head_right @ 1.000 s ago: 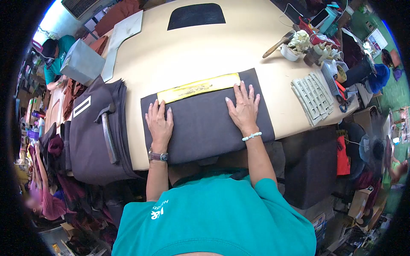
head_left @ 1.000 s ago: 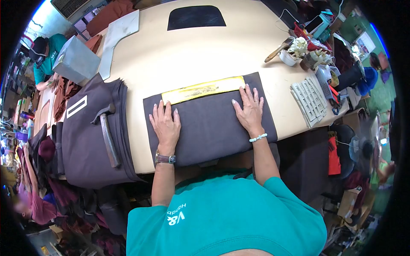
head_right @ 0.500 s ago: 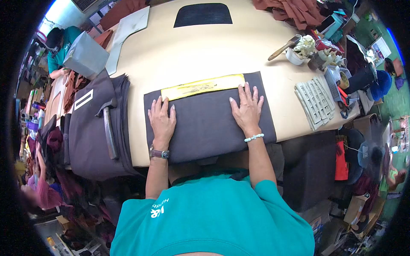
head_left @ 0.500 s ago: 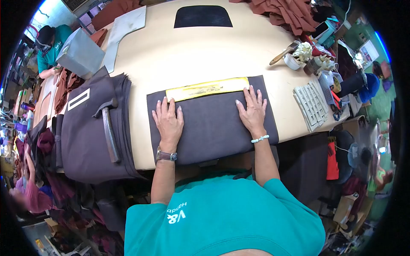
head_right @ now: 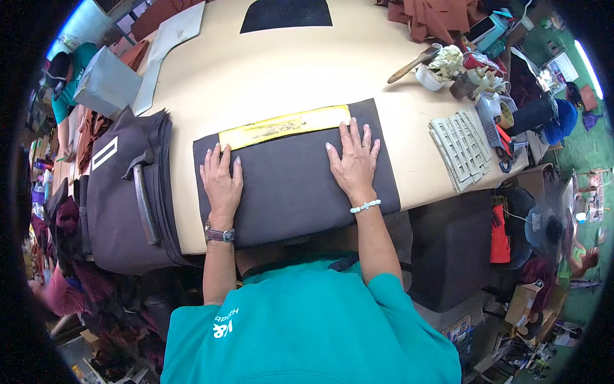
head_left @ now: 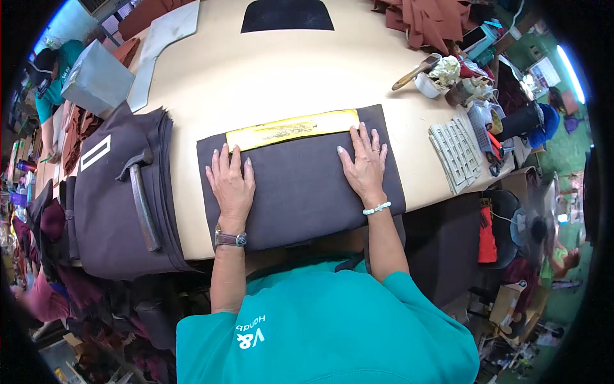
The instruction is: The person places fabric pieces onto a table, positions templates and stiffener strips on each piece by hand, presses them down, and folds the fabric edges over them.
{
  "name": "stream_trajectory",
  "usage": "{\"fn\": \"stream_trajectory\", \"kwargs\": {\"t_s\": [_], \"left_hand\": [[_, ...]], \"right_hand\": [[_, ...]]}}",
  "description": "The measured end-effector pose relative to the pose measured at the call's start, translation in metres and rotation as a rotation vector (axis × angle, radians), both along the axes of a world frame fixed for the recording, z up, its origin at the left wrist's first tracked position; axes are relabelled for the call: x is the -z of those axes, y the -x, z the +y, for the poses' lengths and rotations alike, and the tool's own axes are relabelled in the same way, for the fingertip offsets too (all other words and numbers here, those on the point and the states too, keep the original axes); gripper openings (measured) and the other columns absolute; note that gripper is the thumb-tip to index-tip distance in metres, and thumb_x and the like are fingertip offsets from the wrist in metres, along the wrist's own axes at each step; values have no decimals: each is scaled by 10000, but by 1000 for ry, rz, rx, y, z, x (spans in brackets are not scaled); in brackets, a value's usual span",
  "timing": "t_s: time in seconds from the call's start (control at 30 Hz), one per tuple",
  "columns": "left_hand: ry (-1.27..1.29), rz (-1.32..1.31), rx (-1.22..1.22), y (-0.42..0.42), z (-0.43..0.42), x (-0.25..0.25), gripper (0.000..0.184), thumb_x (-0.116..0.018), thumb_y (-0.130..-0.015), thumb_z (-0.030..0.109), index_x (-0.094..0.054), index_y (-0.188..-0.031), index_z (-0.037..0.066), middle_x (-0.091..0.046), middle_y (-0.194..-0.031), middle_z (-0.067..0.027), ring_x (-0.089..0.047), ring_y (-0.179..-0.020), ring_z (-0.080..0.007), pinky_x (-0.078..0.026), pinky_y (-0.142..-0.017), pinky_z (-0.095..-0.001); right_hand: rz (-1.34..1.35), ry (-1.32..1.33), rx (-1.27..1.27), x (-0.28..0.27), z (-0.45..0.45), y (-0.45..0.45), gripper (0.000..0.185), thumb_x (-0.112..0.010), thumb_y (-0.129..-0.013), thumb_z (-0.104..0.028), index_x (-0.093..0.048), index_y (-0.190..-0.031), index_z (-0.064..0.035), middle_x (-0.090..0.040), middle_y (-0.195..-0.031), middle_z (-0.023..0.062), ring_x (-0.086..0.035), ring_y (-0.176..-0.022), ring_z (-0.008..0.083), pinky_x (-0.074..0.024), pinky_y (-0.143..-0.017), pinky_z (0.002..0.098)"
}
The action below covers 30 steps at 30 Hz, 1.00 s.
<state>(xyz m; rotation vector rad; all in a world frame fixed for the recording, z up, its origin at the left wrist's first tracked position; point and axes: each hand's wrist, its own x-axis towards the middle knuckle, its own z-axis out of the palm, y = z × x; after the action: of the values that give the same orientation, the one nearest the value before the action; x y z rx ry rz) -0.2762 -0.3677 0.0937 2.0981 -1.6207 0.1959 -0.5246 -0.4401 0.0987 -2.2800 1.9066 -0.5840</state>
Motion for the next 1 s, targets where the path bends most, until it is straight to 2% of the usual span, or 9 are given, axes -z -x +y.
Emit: {"fn": "stream_trajectory", "kwargs": {"t_s": [0.3,0.47,0.7,1.0], "left_hand": [[-57,53,-14,1,0,-11,387,-546,-854,208,-541,-1202,37,-471,-1278,-185,-390,-1229,-370,-278,-1009,-541],[-82,123,-9,2,0,-16,396,-574,-836,176,-538,-1205,40,-454,-1294,-182,-375,-1240,-381,-276,-1002,-560],[-167,162,-15,3,-1,-19,437,-581,-833,163,-516,-1247,39,-421,-1339,-180,-356,-1259,-380,-258,-1008,-561],[-261,108,-6,0,-2,-22,467,-592,-822,201,-507,-1253,41,-415,-1347,-178,-354,-1264,-373,-250,-1011,-556]], "right_hand": [[65,-7,-11,-1,-2,0,556,-523,-869,-373,-422,-1340,-94,-349,-1424,128,-257,-1330,358,-162,-1065,548],[74,2,-34,-2,-1,0,541,-546,-869,-287,-403,-1353,-91,-343,-1428,123,-263,-1324,365,-184,-1052,555],[69,-46,-20,-9,-1,-5,538,-553,-864,-241,-400,-1354,-78,-330,-1436,132,-244,-1336,361,-161,-1062,548],[69,-77,-15,-14,-1,-7,579,-599,-814,-203,-413,-1344,-64,-346,-1427,139,-261,-1333,357,-160,-1069,520]]}}
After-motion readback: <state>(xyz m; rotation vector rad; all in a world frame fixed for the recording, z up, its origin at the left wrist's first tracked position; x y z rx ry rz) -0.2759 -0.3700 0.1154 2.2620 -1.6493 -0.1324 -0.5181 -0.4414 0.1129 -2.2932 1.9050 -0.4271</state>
